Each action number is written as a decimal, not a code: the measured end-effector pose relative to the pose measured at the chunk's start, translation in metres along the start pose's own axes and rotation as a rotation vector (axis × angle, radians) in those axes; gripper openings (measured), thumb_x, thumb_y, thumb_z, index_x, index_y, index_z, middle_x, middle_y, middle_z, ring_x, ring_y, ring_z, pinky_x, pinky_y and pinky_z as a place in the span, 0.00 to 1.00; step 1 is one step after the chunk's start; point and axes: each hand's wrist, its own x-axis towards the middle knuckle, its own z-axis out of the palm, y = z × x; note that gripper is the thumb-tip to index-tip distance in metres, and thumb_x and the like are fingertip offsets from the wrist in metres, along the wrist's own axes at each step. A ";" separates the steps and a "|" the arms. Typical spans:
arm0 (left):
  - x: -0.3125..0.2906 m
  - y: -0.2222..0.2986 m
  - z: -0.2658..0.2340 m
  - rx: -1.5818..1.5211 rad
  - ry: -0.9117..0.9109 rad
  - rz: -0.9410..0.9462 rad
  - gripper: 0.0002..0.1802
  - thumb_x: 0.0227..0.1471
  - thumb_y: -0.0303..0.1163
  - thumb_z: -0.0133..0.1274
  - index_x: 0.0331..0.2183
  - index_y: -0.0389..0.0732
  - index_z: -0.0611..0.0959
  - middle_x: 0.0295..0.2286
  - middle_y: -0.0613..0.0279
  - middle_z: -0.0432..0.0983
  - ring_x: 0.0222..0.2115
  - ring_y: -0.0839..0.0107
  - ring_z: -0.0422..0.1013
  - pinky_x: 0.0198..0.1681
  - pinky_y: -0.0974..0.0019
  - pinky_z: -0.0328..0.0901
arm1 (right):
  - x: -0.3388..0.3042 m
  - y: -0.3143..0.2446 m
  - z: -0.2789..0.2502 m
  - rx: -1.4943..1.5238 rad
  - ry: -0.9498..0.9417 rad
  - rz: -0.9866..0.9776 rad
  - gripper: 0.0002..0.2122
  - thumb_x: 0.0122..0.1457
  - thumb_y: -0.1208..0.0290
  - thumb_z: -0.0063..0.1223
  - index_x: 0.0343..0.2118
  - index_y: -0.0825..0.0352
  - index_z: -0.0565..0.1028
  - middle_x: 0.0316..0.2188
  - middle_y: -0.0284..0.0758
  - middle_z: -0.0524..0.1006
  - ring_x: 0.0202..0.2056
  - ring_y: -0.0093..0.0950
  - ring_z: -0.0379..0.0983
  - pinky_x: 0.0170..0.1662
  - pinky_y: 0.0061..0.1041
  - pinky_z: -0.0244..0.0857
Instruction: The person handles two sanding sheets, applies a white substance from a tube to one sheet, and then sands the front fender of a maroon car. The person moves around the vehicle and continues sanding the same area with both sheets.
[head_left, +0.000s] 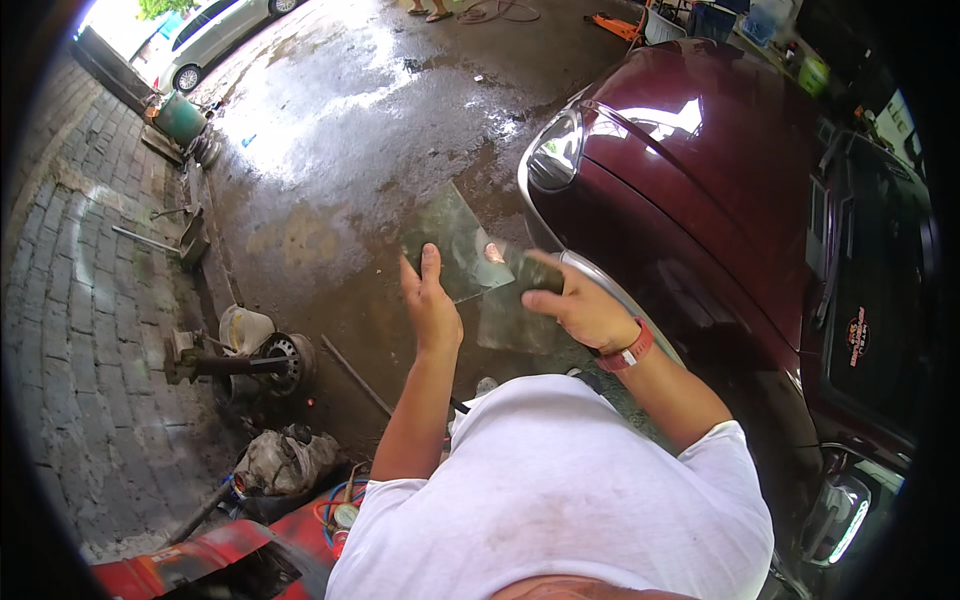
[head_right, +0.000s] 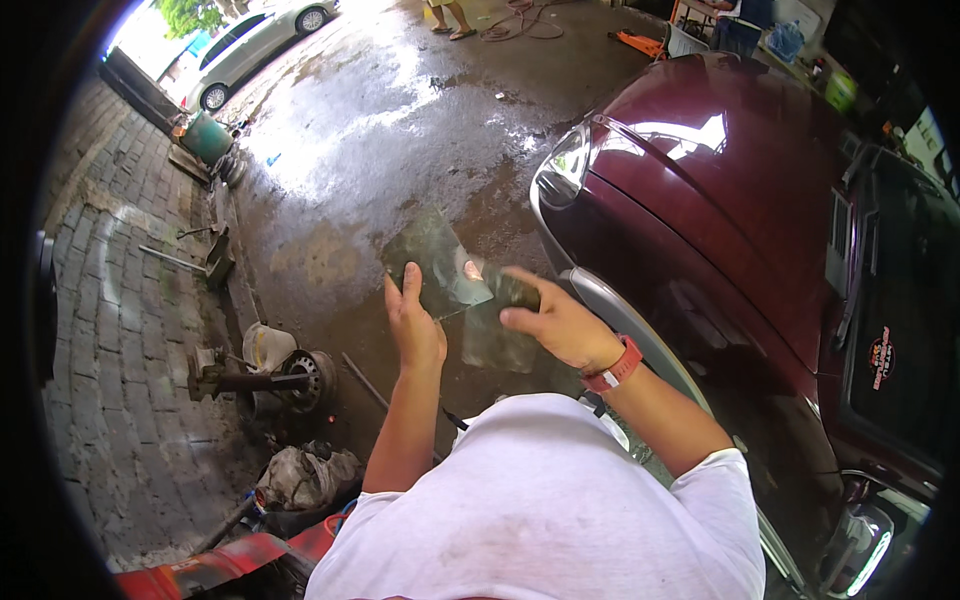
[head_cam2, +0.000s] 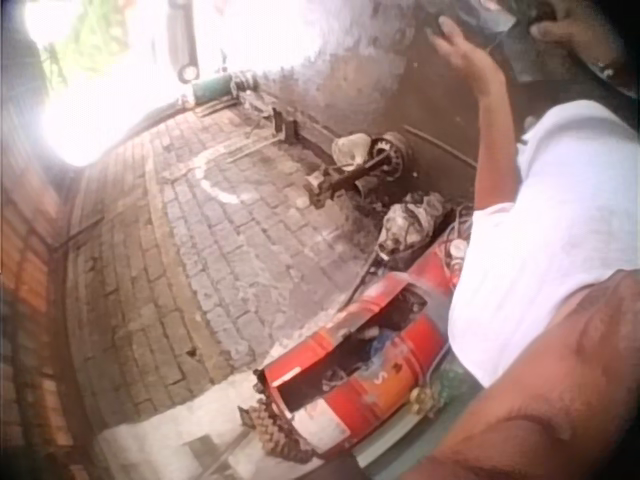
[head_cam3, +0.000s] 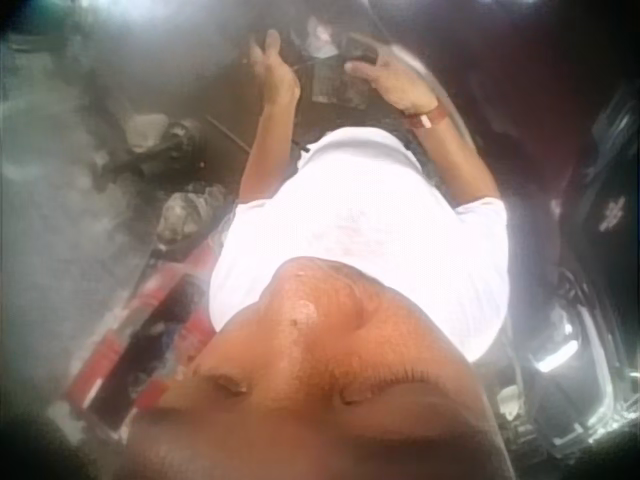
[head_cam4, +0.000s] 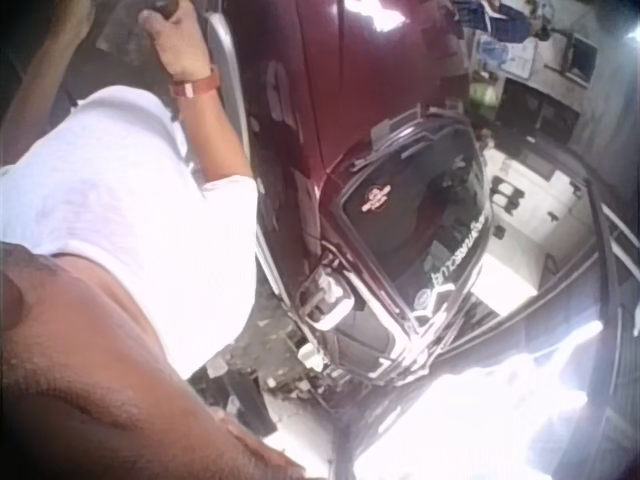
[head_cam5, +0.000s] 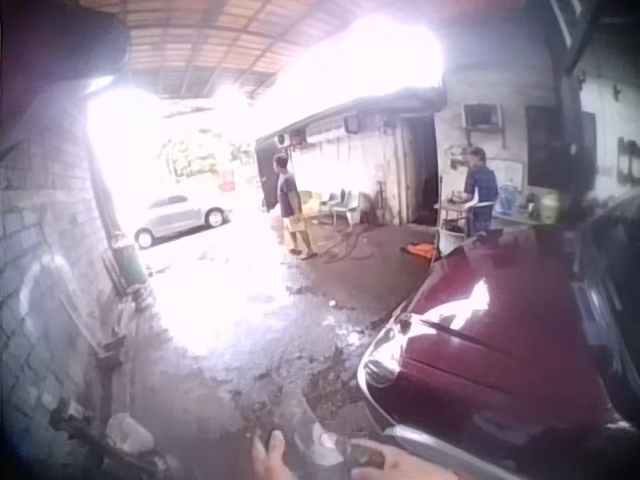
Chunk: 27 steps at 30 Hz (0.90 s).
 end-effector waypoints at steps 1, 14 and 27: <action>-0.001 0.004 0.002 -0.046 0.023 0.000 0.29 0.69 0.36 0.54 0.66 0.38 0.69 0.60 0.58 0.72 0.57 0.66 0.71 0.61 0.60 0.67 | -0.003 0.003 -0.006 -0.229 -0.060 0.007 0.24 0.65 0.78 0.59 0.64 0.68 0.72 0.54 0.32 0.78 0.51 0.22 0.76 0.58 0.27 0.68; -0.007 0.031 -0.007 -0.356 -0.410 -0.472 0.26 0.70 0.35 0.52 0.64 0.40 0.70 0.52 0.60 0.78 0.51 0.68 0.77 0.56 0.56 0.73 | 0.005 0.011 -0.076 -0.175 0.025 -0.031 0.19 0.63 0.79 0.61 0.57 0.65 0.73 0.51 0.33 0.81 0.52 0.19 0.77 0.56 0.28 0.73; 0.003 -0.038 -0.024 0.164 0.069 0.052 0.32 0.71 0.43 0.52 0.63 0.28 0.70 0.59 0.47 0.73 0.59 0.57 0.69 0.64 0.57 0.60 | -0.001 0.001 -0.005 -1.658 -0.011 -0.622 0.32 0.49 0.82 0.59 0.59 0.51 0.79 0.61 0.35 0.75 0.68 0.42 0.64 0.71 0.71 0.38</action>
